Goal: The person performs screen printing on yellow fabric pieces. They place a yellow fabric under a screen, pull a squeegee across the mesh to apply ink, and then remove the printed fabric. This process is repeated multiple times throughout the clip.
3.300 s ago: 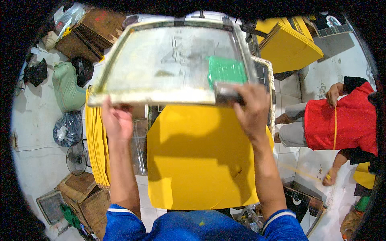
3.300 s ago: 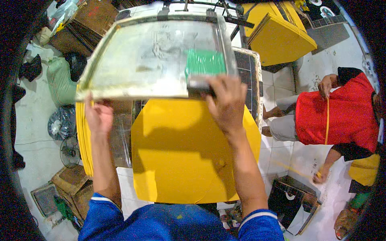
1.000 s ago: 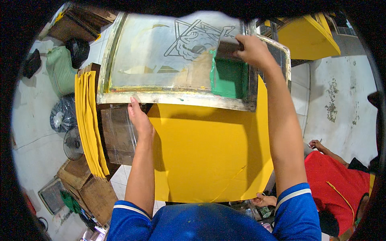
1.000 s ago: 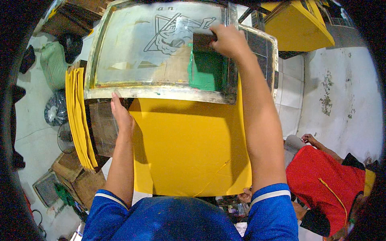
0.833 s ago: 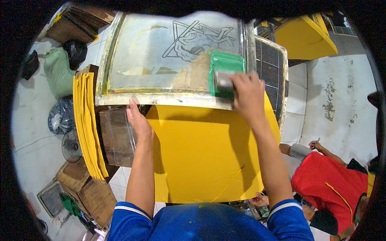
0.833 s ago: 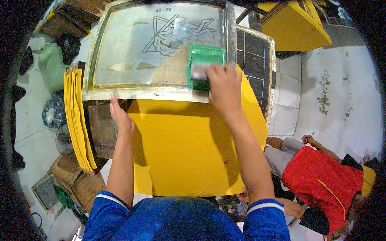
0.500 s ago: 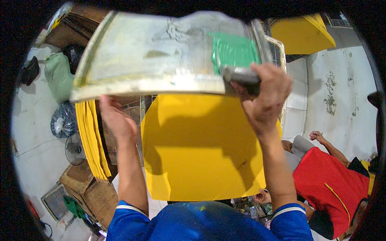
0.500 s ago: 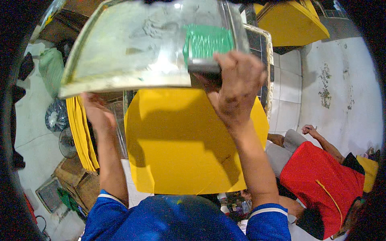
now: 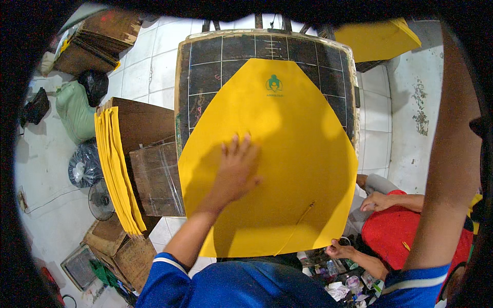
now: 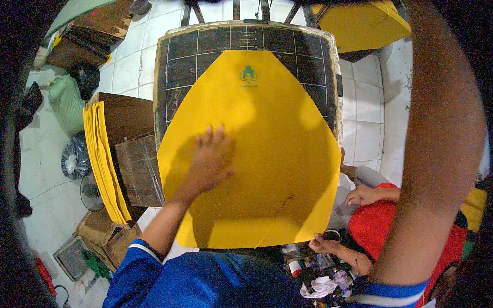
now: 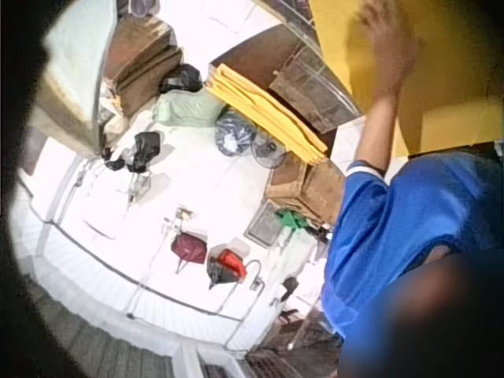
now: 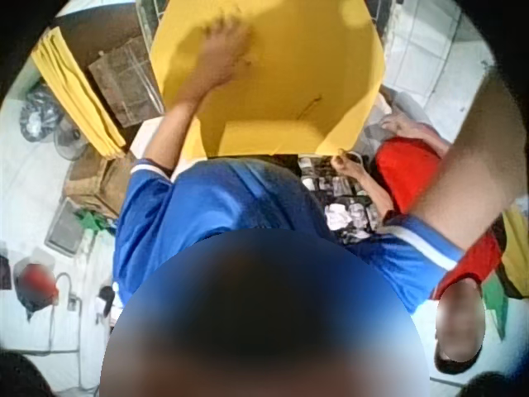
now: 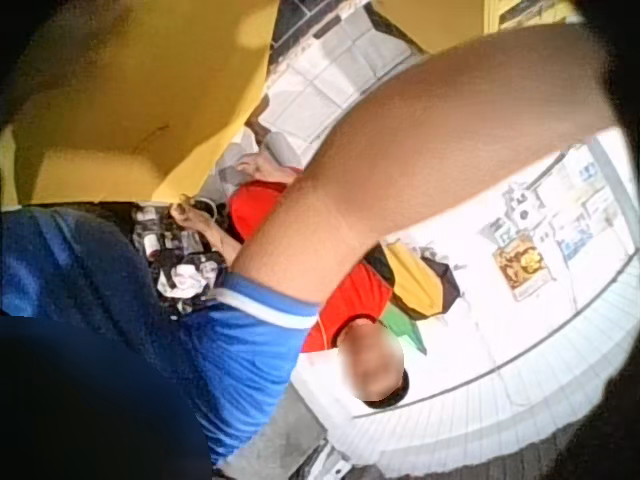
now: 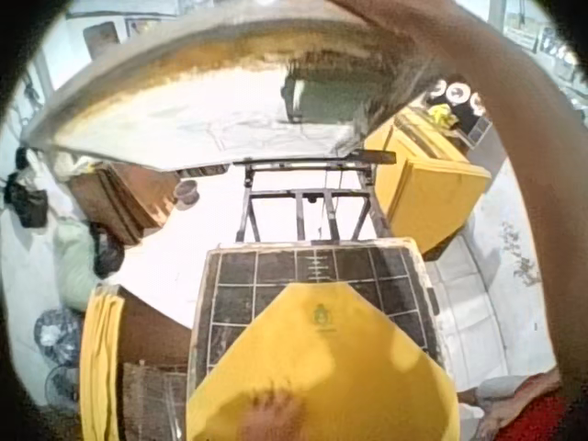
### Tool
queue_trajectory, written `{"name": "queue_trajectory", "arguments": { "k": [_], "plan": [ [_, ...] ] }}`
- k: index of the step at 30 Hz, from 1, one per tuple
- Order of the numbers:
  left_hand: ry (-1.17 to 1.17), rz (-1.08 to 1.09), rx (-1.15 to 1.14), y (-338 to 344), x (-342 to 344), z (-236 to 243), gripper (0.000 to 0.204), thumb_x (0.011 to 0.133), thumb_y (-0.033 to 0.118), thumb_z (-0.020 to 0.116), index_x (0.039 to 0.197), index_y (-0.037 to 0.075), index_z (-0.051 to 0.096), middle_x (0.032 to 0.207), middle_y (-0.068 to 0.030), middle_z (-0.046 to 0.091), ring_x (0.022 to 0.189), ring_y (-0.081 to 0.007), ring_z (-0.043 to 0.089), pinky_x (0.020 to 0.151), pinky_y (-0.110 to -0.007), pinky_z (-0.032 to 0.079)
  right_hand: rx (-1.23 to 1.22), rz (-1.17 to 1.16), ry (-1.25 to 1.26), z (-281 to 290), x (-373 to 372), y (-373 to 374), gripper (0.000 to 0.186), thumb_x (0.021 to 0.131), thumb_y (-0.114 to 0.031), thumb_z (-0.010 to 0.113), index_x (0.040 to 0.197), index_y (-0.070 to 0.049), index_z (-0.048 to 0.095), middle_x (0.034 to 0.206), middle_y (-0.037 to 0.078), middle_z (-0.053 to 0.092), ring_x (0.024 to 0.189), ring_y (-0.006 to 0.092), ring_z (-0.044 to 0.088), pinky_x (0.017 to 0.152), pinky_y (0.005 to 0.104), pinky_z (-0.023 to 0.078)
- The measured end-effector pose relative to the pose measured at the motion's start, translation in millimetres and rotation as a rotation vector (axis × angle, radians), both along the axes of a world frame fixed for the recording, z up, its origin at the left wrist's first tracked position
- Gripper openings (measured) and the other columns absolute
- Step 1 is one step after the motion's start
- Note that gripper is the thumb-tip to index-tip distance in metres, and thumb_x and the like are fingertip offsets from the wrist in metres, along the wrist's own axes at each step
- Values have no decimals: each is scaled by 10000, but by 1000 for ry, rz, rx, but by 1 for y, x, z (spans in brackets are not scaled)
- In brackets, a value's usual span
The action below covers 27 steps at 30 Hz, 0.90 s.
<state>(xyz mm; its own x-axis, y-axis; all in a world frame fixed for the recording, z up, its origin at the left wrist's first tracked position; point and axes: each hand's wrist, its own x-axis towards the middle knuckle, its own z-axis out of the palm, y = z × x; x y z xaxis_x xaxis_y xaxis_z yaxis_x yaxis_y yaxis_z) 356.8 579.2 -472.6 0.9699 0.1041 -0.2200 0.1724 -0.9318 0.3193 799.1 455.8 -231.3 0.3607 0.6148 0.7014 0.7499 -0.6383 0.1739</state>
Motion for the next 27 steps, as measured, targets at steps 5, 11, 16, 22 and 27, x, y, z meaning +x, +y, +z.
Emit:
{"name": "queue_trajectory", "arguments": {
  "k": [5, 11, 16, 22, 27],
  "plan": [
    [-200, 166, -349, 1, -56, -31, 657, 914, 204, 726, 1503, 65, 470, 1558, -204, 464, 1488, -408, 374, 1243, -514, 257, -254, -38, 35, -91, -32, -116, 317, 833, -364, 823, 866, -97, 656, 916, 70, 638, 855, 221, 568, 711, 430, 522],
    [-618, 886, 4, 187, -232, -39, 453, 955, 184, 702, 1348, -16, 598, 1345, -227, 634, 1286, -370, 571, 1121, -449, 405, -947, 156, -23, -230, -235, -298, 278, 854, -307, 816, 825, -94, 641, 901, 53, 615, 854, 188, 534, 687, 422, 525],
    [-103, 1400, 266, 326, -423, -68, 538, 1036, 413, 541, 1346, -20, 620, 1243, -248, 691, 1141, -372, 661, 993, -430, 491, -1383, 708, -403, -290, -428, -488, 261, 871, -259, 811, 790, -92, 628, 889, 39, 596, 853, 160, 506, 667, 414, 528],
    [-153, 1419, -244, 337, -487, -82, 542, 1027, 485, 573, 1030, -28, 748, 762, -183, 705, 747, -196, 666, 715, -397, 520, -1439, 707, -683, -202, -484, -438, 190, 939, -135, 599, 760, -90, 644, 787, 77, 605, 767, 197, 550, 881, 597, 583],
    [-6, 1385, -313, 343, -473, -52, 532, 1031, 462, 572, 917, -35, 724, 739, -117, 652, 733, -163, 597, 723, -395, 507, -77, 16, 296, 52, -164, -2, 453, 884, -439, 749, 823, 4, 680, 790, 130, 645, 743, 209, 543, 759, 458, 516]
  ]
}}
